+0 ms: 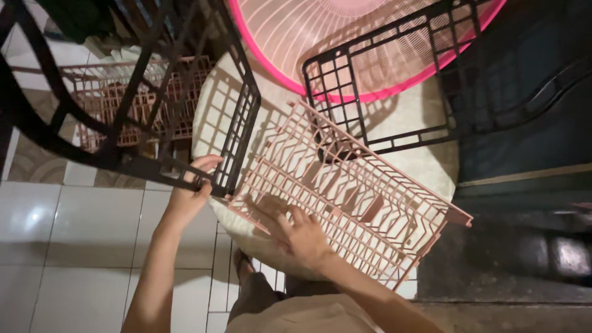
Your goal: The person assembles a metal rack by connecting black and pink wireframe panels. They align the panels, insert small fasteners into the joints, and secure each connection by hand. The assembled rack is placed on a cushioned surface in a tiled room.
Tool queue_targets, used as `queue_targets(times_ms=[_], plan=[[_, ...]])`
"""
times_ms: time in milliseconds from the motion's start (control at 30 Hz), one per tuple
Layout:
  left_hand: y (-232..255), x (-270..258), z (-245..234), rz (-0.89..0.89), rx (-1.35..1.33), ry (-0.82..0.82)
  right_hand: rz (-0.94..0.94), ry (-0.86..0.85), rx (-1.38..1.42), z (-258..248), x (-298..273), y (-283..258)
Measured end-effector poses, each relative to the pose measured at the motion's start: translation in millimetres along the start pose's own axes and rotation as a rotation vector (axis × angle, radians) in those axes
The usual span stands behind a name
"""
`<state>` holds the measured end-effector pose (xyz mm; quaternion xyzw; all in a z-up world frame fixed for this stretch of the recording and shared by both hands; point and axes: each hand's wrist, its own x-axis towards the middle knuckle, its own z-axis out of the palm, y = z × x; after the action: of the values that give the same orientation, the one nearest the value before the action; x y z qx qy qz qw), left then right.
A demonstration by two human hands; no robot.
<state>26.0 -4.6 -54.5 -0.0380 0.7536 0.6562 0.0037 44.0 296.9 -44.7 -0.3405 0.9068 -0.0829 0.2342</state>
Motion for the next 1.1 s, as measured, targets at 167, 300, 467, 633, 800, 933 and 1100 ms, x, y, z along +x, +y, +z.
queue_targets(times_ms=[167, 300, 467, 633, 800, 933, 1100], plan=[[-12, 2, 4, 0.125, 0.014, 0.013, 0.154, -0.088, 0.265, -17, 16, -52], [-12, 1, 2, 0.114, 0.061, 0.011, 0.03, -0.125, 0.11, -6, 25, -48], [-21, -7, -11, 0.204, 0.071, -0.066, -0.035, 0.008, 0.083, 46, 26, -38], [-38, -2, -11, 0.192, 0.065, -0.07, 0.136, -0.008, 0.264, 51, 15, -46], [-37, 0, -14, 0.27, 0.096, -0.098, 0.045, 0.241, 0.246, 10, 3, -59], [-31, -1, -18, 0.252, 0.129, -0.117, 0.122, 0.306, 0.241, -11, -7, -65], [-30, -1, -16, 0.183, 0.152, -0.101, 0.131, 0.233, 0.056, -13, 5, -66]])
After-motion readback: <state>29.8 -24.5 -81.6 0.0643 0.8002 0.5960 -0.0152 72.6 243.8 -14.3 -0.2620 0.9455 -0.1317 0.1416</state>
